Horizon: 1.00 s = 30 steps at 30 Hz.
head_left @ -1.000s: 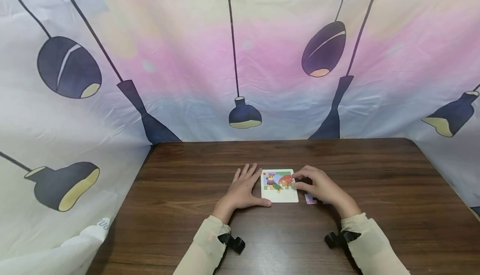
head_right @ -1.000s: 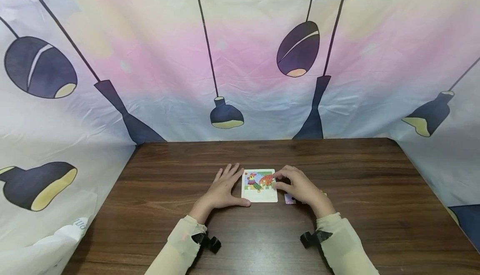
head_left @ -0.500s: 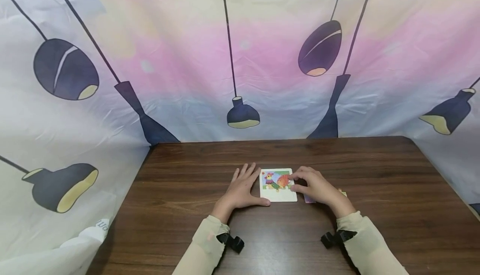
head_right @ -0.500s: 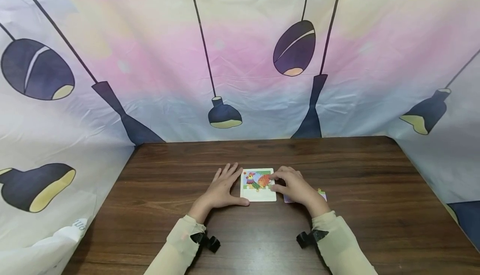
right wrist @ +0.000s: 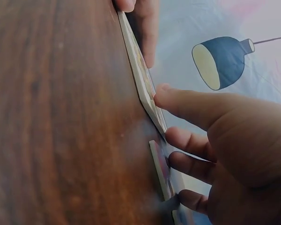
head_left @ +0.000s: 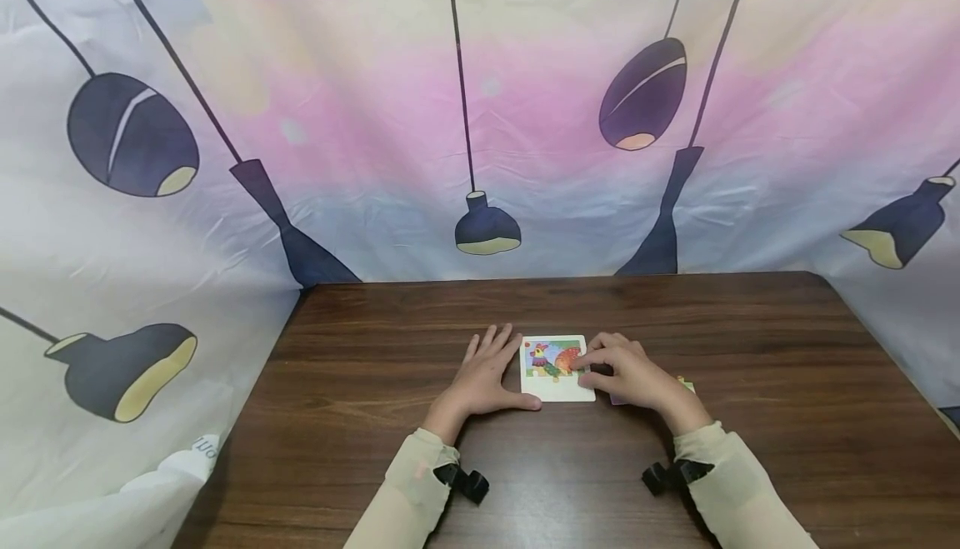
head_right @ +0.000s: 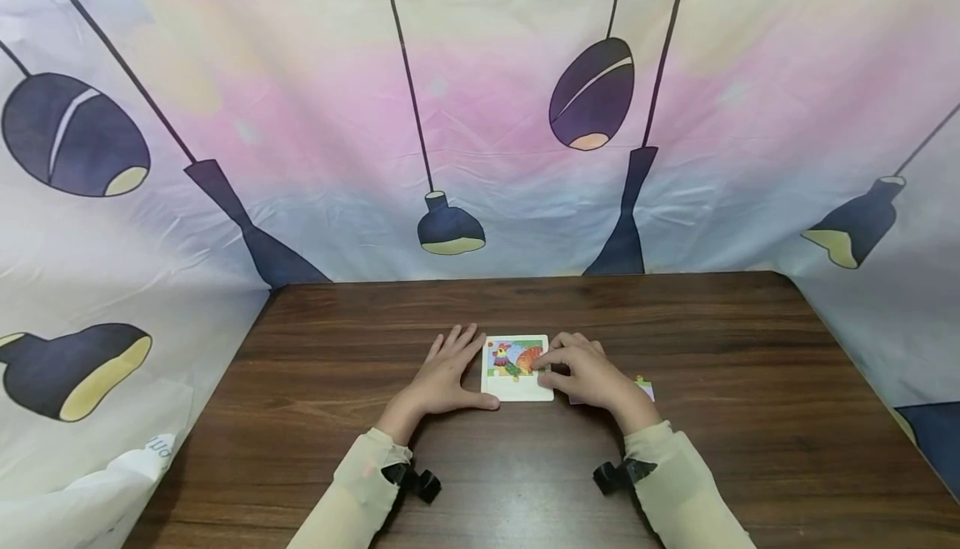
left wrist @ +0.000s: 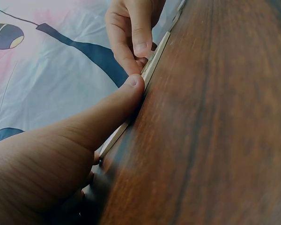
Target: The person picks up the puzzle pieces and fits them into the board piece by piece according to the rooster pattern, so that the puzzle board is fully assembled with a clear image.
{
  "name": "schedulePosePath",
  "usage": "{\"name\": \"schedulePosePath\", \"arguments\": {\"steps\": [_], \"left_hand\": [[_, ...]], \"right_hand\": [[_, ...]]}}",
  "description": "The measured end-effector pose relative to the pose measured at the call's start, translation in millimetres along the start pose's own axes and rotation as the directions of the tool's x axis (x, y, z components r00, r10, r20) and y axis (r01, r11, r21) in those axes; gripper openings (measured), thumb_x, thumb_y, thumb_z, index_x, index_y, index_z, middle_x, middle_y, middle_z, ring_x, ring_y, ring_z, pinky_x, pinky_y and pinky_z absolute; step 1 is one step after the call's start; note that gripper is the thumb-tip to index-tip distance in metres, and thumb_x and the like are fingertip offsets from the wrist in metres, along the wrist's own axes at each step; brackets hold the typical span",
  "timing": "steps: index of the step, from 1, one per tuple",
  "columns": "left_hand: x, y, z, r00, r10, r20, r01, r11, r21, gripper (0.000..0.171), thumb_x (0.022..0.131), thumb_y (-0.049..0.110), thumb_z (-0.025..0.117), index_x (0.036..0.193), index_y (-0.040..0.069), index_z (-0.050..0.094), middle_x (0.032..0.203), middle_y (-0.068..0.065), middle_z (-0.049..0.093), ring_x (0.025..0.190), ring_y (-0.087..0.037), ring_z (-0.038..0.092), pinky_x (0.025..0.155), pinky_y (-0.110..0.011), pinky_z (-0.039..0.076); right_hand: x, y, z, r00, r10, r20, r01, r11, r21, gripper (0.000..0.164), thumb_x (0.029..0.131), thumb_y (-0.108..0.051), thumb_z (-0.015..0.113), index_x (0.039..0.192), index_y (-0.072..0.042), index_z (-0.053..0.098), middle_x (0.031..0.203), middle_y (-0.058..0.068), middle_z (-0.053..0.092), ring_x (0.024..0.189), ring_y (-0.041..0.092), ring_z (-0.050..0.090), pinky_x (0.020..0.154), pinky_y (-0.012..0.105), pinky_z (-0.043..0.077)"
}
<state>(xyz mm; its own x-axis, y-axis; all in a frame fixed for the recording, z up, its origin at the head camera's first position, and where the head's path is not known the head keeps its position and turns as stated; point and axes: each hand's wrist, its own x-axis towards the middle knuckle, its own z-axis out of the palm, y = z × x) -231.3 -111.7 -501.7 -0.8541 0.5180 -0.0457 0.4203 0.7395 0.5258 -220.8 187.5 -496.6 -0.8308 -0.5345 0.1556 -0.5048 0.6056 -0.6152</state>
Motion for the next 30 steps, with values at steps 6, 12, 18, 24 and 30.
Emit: {"name": "schedulePosePath", "arguments": {"steps": [6,12,18,24,30], "left_hand": [[0.4,-1.1,0.5,1.0,0.001,-0.007,-0.001,1.0,-0.007,0.116,0.081,0.063,0.085,0.168,0.011,0.029,0.176,-0.012,0.016,0.163,-0.035,0.003,0.13,-0.057,0.001],[-0.5,-3.2,1.9,1.0,-0.002,-0.007,0.002,1.0,-0.002,0.117,0.081,0.065,0.085,0.168,0.011,0.029,0.176,-0.012,0.015,0.163,-0.034,0.003,0.13,-0.057,0.001],[-1.4,-4.2,2.0,1.0,0.0,-0.014,0.0,1.0,-0.001,0.117,0.08,0.064,0.085,0.168,0.011,0.028,0.176,-0.012,0.015,0.163,-0.035,0.003,0.13,-0.057,0.001],[-2.3,-1.4,0.1,1.0,0.013,-0.01,-0.013,1.0,0.003,0.117,0.081,0.062,0.086,0.168,0.01,0.028,0.176,-0.014,0.015,0.163,-0.035,0.003,0.13,-0.058,0.001],[-1.1,0.9,-0.6,1.0,0.022,-0.012,-0.022,1.0,0.016,0.117,0.081,0.062,0.086,0.168,0.009,0.029,0.175,-0.015,0.015,0.163,-0.037,0.004,0.129,-0.058,0.002]], "right_hand": [[1,-3,1,1.0,0.01,0.015,-0.01,1.0,-0.023,0.025,0.097,-0.026,0.079,0.122,-0.02,0.082,0.114,-0.005,0.061,0.107,0.02,0.051,0.091,0.048,0.034],[1,-6,-2,1.0,-0.002,0.013,0.002,1.0,0.016,0.028,0.1,-0.027,0.076,0.126,-0.018,0.079,0.114,-0.003,0.06,0.103,0.019,0.051,0.088,0.046,0.039],[-5,-4,-20,0.999,0.014,-0.047,-0.011,0.998,0.062,0.035,0.102,-0.023,0.074,0.134,-0.009,0.073,0.114,0.003,0.063,0.098,0.019,0.058,0.078,0.037,0.05],[-22,7,-35,0.994,0.042,-0.104,-0.03,0.993,0.117,0.037,0.101,-0.02,0.075,0.134,-0.006,0.072,0.119,0.005,0.066,0.11,0.027,0.064,0.087,0.045,0.055],[-31,12,-41,0.996,0.066,-0.064,-0.062,0.995,0.073,0.045,0.092,-0.025,0.085,0.132,-0.007,0.074,0.117,0.004,0.064,0.111,0.029,0.058,0.088,0.048,0.052]]}}
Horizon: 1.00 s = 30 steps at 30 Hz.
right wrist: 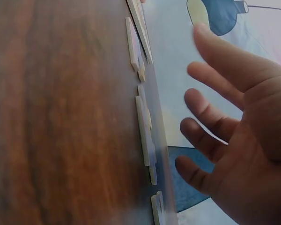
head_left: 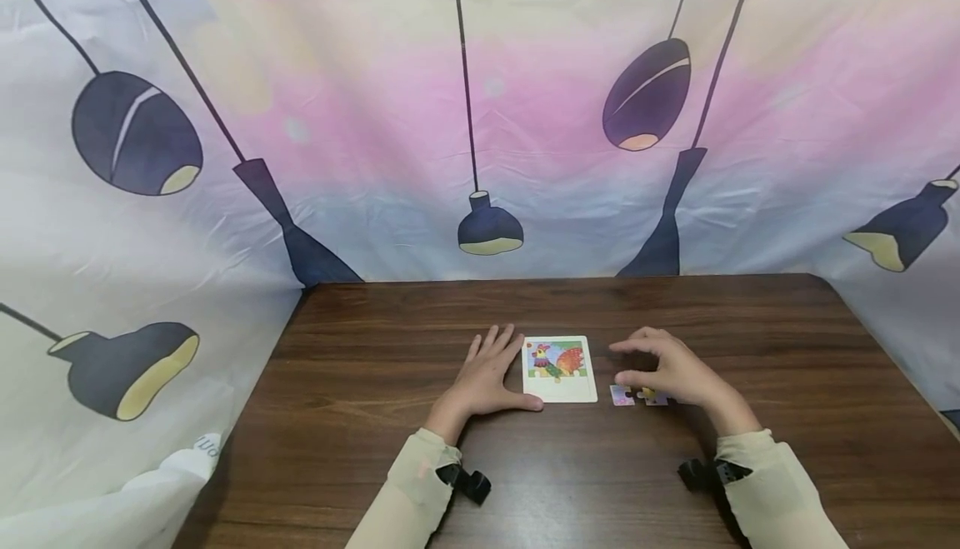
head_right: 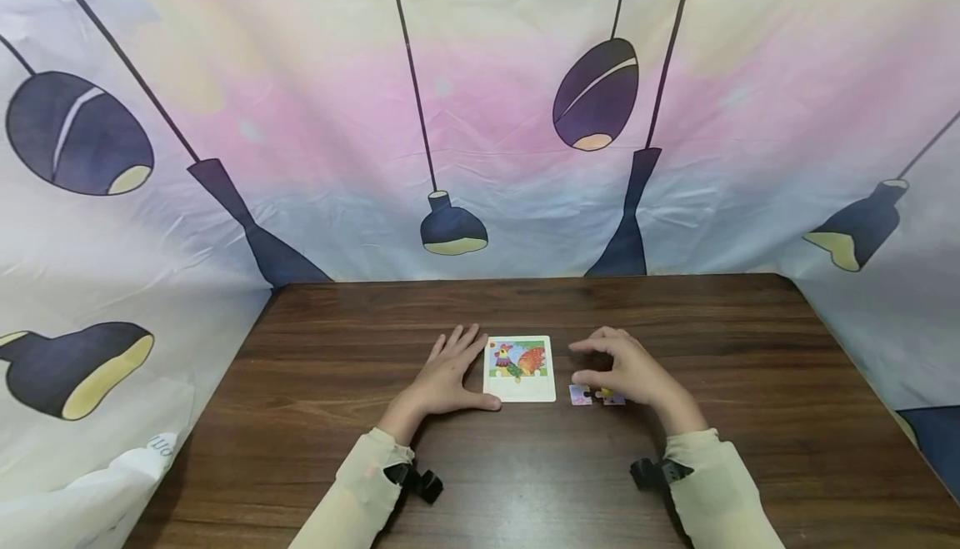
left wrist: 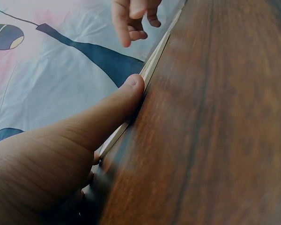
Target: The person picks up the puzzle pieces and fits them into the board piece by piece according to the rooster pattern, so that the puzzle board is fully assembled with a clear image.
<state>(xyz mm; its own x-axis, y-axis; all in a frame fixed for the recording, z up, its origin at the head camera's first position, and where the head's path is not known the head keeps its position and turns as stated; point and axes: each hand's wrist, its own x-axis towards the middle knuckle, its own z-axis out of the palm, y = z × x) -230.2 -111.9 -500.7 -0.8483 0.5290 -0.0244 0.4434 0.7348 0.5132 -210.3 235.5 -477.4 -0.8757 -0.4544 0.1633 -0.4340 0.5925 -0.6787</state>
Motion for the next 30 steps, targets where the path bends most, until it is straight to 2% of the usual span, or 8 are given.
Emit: {"name": "schedulePosePath", "arguments": {"steps": [4,8,15,23,30], "left_hand": [[0.9,0.4,1.6,1.0,-0.004,0.007,0.004,1.0,-0.011,0.117,0.081,0.063,0.085,0.168,0.011,0.028,0.176,-0.013,0.014,0.163,-0.035,0.003,0.13,-0.057,0.001],[2.3,0.3,2.8,1.0,-0.01,0.012,0.01,1.0,-0.01,0.117,0.081,0.065,0.084,0.169,0.012,0.027,0.176,-0.011,0.014,0.163,-0.034,0.002,0.13,-0.056,0.0],[3.0,-0.5,1.0,1.0,-0.011,0.01,0.011,1.0,-0.005,0.117,0.081,0.065,0.084,0.169,0.012,0.027,0.176,-0.012,0.013,0.163,-0.034,0.002,0.13,-0.056,0.0],[1.7,-1.0,-0.3,1.0,-0.006,0.01,0.006,1.0,-0.008,0.116,0.081,0.064,0.084,0.168,0.011,0.029,0.176,-0.013,0.014,0.163,-0.036,0.003,0.13,-0.057,0.001],[1.6,-1.1,-0.3,1.0,-0.011,0.012,0.011,1.0,-0.009,0.116,0.081,0.064,0.084,0.168,0.011,0.028,0.176,-0.013,0.014,0.163,-0.035,0.003,0.13,-0.057,0.0]], "right_hand": [[-5,3,0,0.999,0.036,0.031,-0.034,0.997,-0.062,0.051,0.083,-0.033,0.093,0.126,-0.011,0.079,0.115,0.0,0.063,0.112,0.027,0.054,0.091,0.05,0.05],[-14,5,-2,0.996,0.071,0.046,-0.067,0.994,-0.09,0.056,0.078,-0.038,0.096,0.124,-0.011,0.08,0.116,0.0,0.063,0.11,0.025,0.054,0.09,0.048,0.051],[-25,9,-3,0.998,0.049,0.031,-0.045,0.992,-0.121,0.052,0.076,-0.036,0.097,0.119,-0.012,0.083,0.111,-0.004,0.063,0.102,0.018,0.053,0.082,0.036,0.048],[-24,8,3,1.0,0.005,-0.001,-0.005,0.992,-0.13,0.038,0.077,-0.033,0.096,0.109,-0.017,0.086,0.105,-0.01,0.064,0.098,0.014,0.051,0.086,0.043,0.037],[-24,6,5,1.0,-0.016,-0.004,0.015,0.992,-0.123,0.029,0.079,-0.03,0.095,0.104,-0.02,0.087,0.103,-0.013,0.064,0.094,0.008,0.051,0.086,0.045,0.035]]}}
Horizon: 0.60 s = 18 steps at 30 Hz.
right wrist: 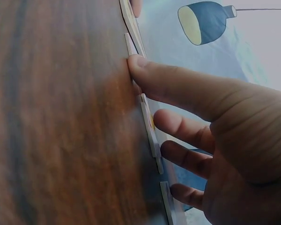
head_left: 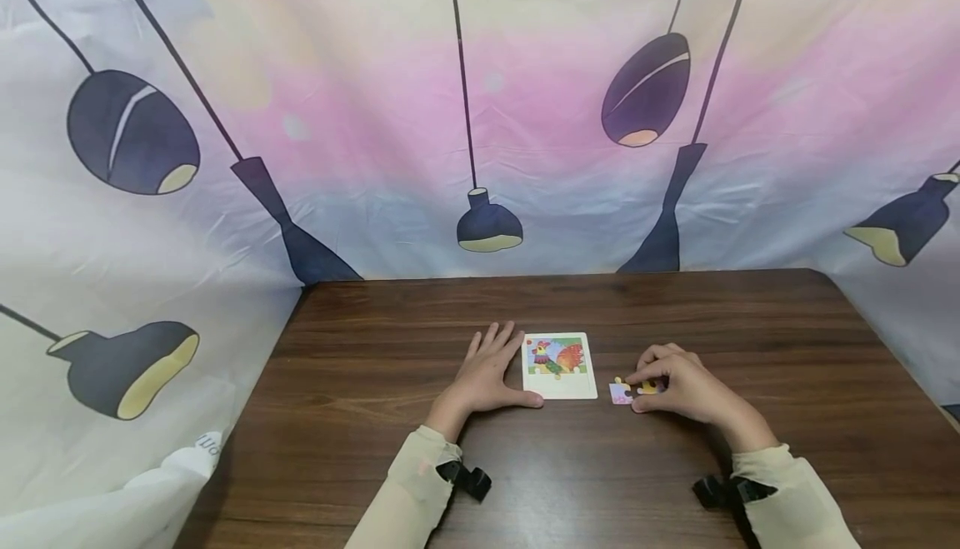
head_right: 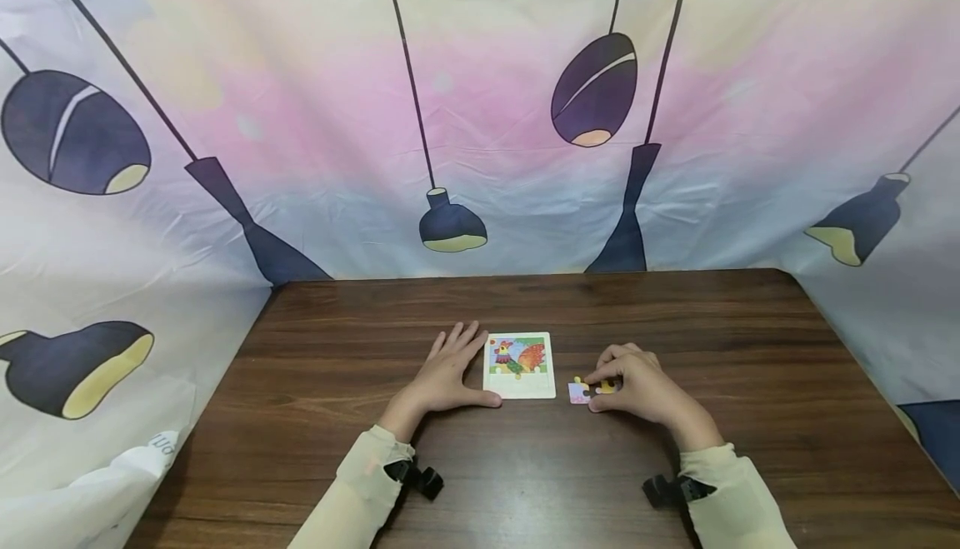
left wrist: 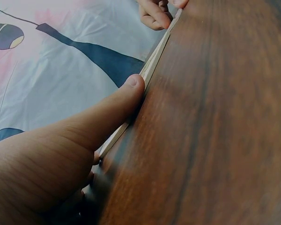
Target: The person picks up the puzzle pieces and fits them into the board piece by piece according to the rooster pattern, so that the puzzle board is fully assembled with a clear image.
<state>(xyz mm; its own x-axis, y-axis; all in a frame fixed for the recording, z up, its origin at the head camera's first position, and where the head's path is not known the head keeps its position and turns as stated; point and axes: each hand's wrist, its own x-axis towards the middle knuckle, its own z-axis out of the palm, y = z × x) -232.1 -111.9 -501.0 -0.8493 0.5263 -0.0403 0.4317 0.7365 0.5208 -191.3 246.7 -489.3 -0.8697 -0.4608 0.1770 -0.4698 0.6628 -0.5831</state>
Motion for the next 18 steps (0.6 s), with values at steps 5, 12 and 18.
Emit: {"name": "schedulePosePath", "arguments": {"steps": [5,12,18], "left_hand": [[-1.1,-1.2,1.0,1.0,0.004,-0.005,-0.004,1.0,-0.004,0.116,0.081,0.064,0.084,0.168,0.011,0.029,0.176,-0.013,0.014,0.163,-0.035,0.003,0.13,-0.057,0.0],[-1.9,-1.0,1.6,1.0,0.0,-0.004,0.0,1.0,-0.002,0.116,0.081,0.064,0.084,0.168,0.012,0.028,0.176,-0.013,0.014,0.163,-0.035,0.002,0.13,-0.057,0.0],[-2.4,1.0,-1.0,1.0,-0.005,0.0,0.005,1.0,0.01,0.116,0.081,0.064,0.084,0.168,0.011,0.028,0.176,-0.012,0.013,0.163,-0.034,0.002,0.13,-0.056,0.0]], "right_hand": [[0.5,-1.4,2.2,1.0,-0.005,0.004,0.005,1.0,-0.004,0.025,0.082,-0.029,0.093,0.105,-0.022,0.086,0.103,-0.014,0.064,0.095,0.009,0.052,0.087,0.047,0.035],[1.0,-1.7,3.3,0.999,-0.034,-0.014,0.033,0.998,-0.054,0.019,0.089,-0.026,0.088,0.107,-0.021,0.083,0.101,-0.015,0.066,0.093,0.009,0.055,0.083,0.043,0.038],[2.6,-0.5,1.4,0.998,-0.047,-0.033,0.046,0.999,-0.025,0.019,0.09,-0.021,0.087,0.109,-0.019,0.081,0.102,-0.013,0.07,0.088,0.009,0.054,0.076,0.034,0.044]]}}
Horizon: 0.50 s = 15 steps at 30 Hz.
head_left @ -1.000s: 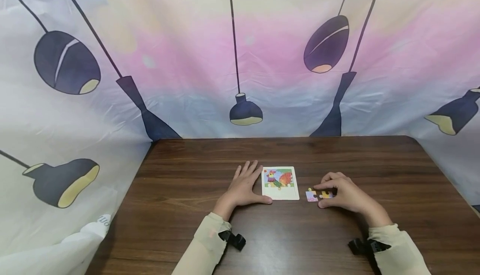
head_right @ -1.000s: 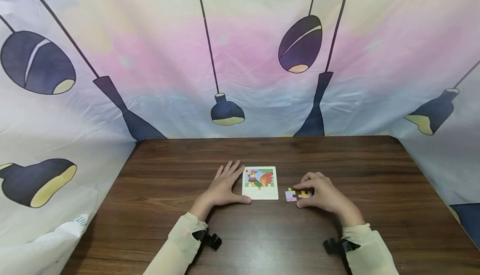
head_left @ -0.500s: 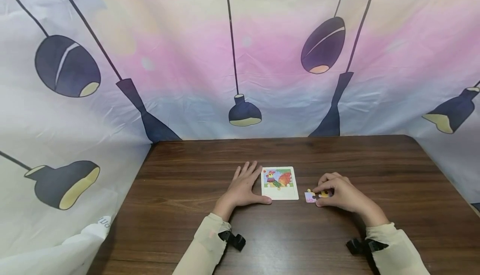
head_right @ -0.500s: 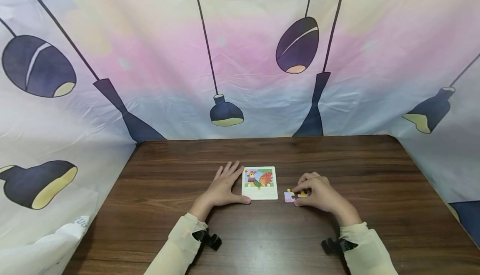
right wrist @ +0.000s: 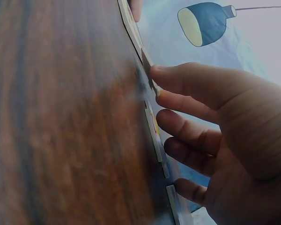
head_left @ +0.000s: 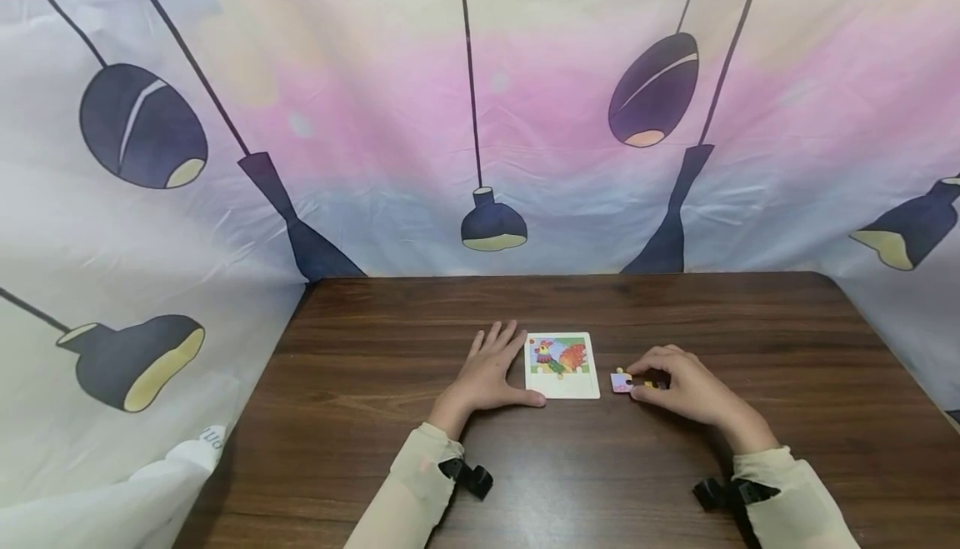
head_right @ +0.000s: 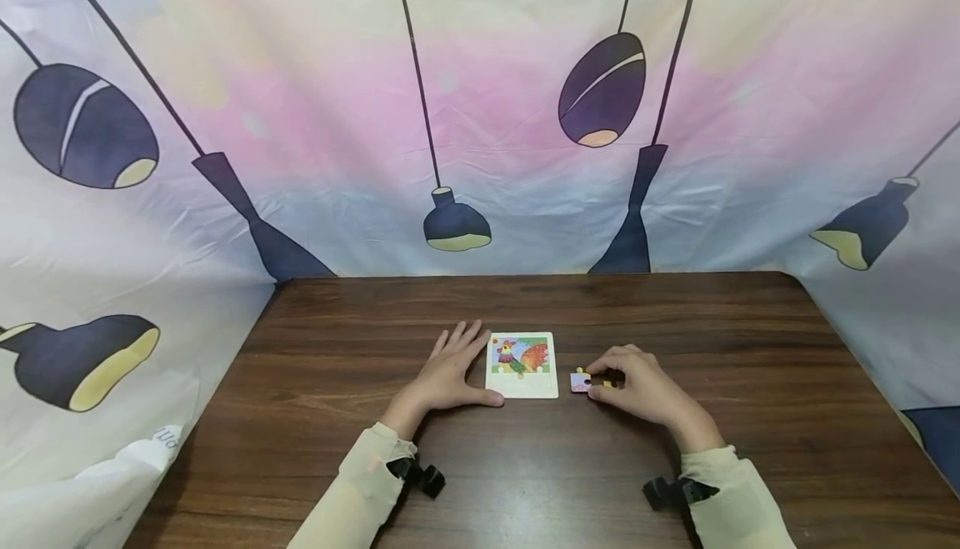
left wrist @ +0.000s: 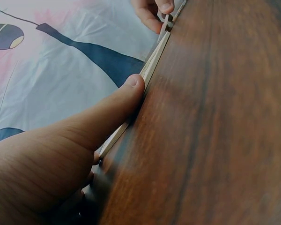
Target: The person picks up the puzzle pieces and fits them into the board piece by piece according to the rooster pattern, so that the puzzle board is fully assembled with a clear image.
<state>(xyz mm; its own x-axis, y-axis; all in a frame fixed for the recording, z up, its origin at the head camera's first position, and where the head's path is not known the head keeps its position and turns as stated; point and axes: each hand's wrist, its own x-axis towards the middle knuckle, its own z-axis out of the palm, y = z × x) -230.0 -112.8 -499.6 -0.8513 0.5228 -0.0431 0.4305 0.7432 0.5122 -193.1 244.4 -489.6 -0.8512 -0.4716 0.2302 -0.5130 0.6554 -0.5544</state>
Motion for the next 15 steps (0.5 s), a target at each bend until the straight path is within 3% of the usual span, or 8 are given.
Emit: {"name": "schedulePosePath", "arguments": {"steps": [6,15], "left_hand": [[1.6,-0.8,0.4,1.0,-0.002,-0.007,0.002,1.0,-0.01,0.116,0.081,0.064,0.085,0.168,0.011,0.029,0.176,-0.012,0.014,0.163,-0.035,0.002,0.13,-0.057,0.0],[2.3,-0.7,0.9,1.0,0.007,-0.005,-0.007,1.0,-0.015,0.116,0.081,0.064,0.085,0.168,0.011,0.029,0.176,-0.012,0.014,0.163,-0.035,0.002,0.13,-0.056,-0.001]], "right_hand": [[1.7,-0.7,-0.5,1.0,-0.01,-0.014,0.011,0.999,0.05,0.021,0.091,-0.02,0.086,0.111,-0.017,0.081,0.105,-0.009,0.071,0.095,0.015,0.063,0.075,0.032,0.052],[7.0,-8.2,4.4,1.0,-0.019,-0.014,0.02,0.996,0.086,0.022,0.093,-0.021,0.084,0.114,-0.016,0.08,0.108,-0.006,0.07,0.095,0.016,0.065,0.073,0.031,0.053]]}}
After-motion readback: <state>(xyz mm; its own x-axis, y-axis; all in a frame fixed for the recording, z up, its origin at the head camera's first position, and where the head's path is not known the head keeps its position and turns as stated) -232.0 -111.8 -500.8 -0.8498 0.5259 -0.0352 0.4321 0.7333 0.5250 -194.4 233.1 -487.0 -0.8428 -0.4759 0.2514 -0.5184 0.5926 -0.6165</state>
